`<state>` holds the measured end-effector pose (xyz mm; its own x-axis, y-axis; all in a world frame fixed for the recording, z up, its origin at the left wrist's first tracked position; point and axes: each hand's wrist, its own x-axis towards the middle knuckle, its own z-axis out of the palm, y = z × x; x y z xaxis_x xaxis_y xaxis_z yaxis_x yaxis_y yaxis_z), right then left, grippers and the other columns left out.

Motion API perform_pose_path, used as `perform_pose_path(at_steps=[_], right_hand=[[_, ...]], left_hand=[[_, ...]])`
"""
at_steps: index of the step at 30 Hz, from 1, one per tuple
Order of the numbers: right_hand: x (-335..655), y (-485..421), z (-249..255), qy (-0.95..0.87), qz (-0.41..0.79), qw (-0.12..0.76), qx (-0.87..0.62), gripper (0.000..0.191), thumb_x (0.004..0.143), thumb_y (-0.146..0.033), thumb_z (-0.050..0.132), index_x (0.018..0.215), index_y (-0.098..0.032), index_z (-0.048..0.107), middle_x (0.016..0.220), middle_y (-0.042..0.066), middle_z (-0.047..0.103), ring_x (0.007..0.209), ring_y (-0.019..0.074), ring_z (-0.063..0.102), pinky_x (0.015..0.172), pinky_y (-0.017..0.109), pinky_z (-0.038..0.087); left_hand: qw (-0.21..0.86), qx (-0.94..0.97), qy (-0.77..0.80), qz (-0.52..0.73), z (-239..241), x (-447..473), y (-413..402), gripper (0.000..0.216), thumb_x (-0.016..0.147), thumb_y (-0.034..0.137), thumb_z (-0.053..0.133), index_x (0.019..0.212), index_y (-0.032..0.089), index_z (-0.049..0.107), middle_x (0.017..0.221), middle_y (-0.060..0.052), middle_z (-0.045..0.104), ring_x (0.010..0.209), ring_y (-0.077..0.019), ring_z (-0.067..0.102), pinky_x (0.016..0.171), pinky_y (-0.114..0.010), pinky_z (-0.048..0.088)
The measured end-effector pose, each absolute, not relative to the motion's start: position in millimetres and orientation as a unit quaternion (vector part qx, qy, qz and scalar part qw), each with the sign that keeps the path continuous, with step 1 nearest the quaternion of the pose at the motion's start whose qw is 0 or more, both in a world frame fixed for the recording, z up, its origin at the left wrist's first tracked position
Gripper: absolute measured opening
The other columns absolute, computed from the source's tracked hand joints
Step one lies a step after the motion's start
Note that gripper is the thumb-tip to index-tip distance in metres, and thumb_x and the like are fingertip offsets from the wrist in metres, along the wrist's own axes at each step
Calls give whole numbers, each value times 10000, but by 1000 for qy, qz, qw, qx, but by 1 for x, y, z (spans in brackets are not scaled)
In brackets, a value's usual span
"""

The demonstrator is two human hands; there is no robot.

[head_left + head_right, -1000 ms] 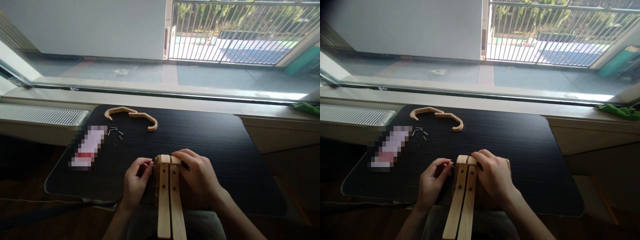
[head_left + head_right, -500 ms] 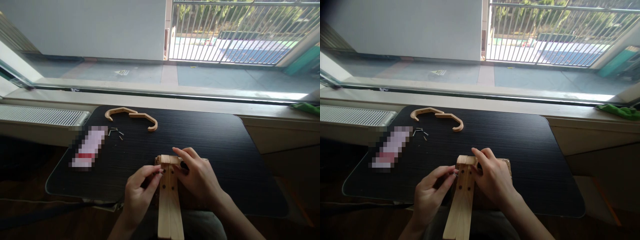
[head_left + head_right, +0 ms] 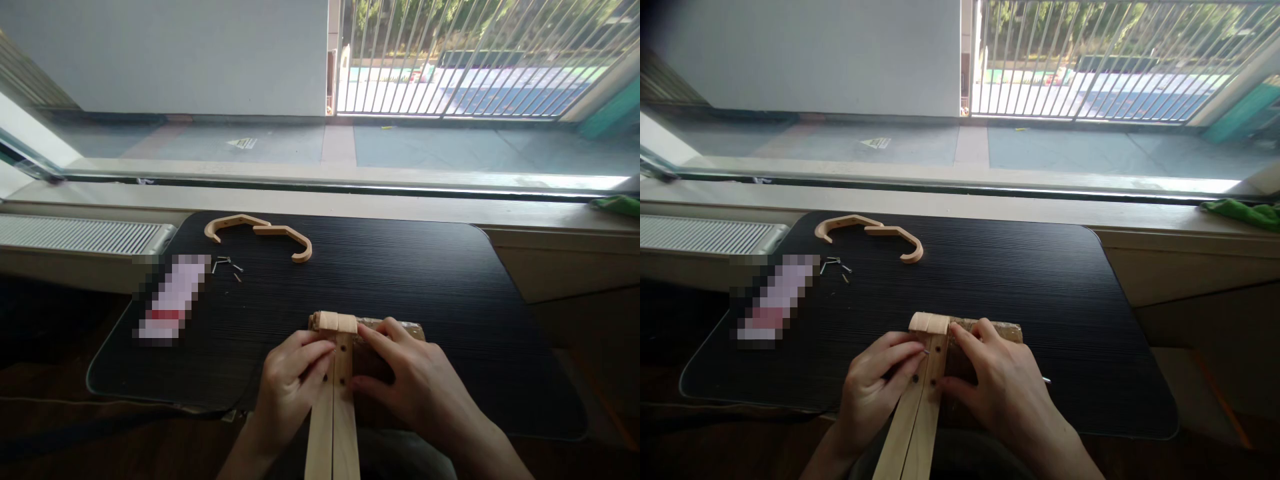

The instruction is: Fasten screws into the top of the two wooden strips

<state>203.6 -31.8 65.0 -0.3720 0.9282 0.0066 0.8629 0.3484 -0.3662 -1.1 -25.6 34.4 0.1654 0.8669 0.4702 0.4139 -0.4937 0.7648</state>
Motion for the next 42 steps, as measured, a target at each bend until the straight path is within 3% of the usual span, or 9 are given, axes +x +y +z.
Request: perform_pose_path(at_steps=[6,22,35,42], right_hand=[[200,-32,62,-809,145,100,-561,589,716,-386,836,1241,-243,608,1012,59,659,741,217,672,595,309,519],[198,-30,60,-803,153,103,-567,539,718,-418,835,1184,-252,620,977,45,666,728,209,663,570,288,449],[197,-27,65,-796,183,100,-569,460,766,-459,789,1151,-264,629,964,29,672,792,234,677,609,299,419],[196,-28,68,-788,189,103,-577,437,783,-441,773,1156,-266,628,977,27,673,812,231,681,617,300,426]], left_hand=[[200,750,422,469,29,0,-22,172,858,52,643,926,184,730,893,-33,772,795,-141,735,747,-204,592],[177,821,353,413,40,0,-10,151,904,84,608,952,159,730,884,-60,761,800,-156,734,720,-232,595],[333,753,420,383,32,2,-11,117,878,128,648,913,190,741,897,-33,737,792,-141,716,708,-192,569],[334,765,414,362,35,1,-11,121,883,144,632,852,183,742,870,-39,751,750,-143,721,684,-200,561]])
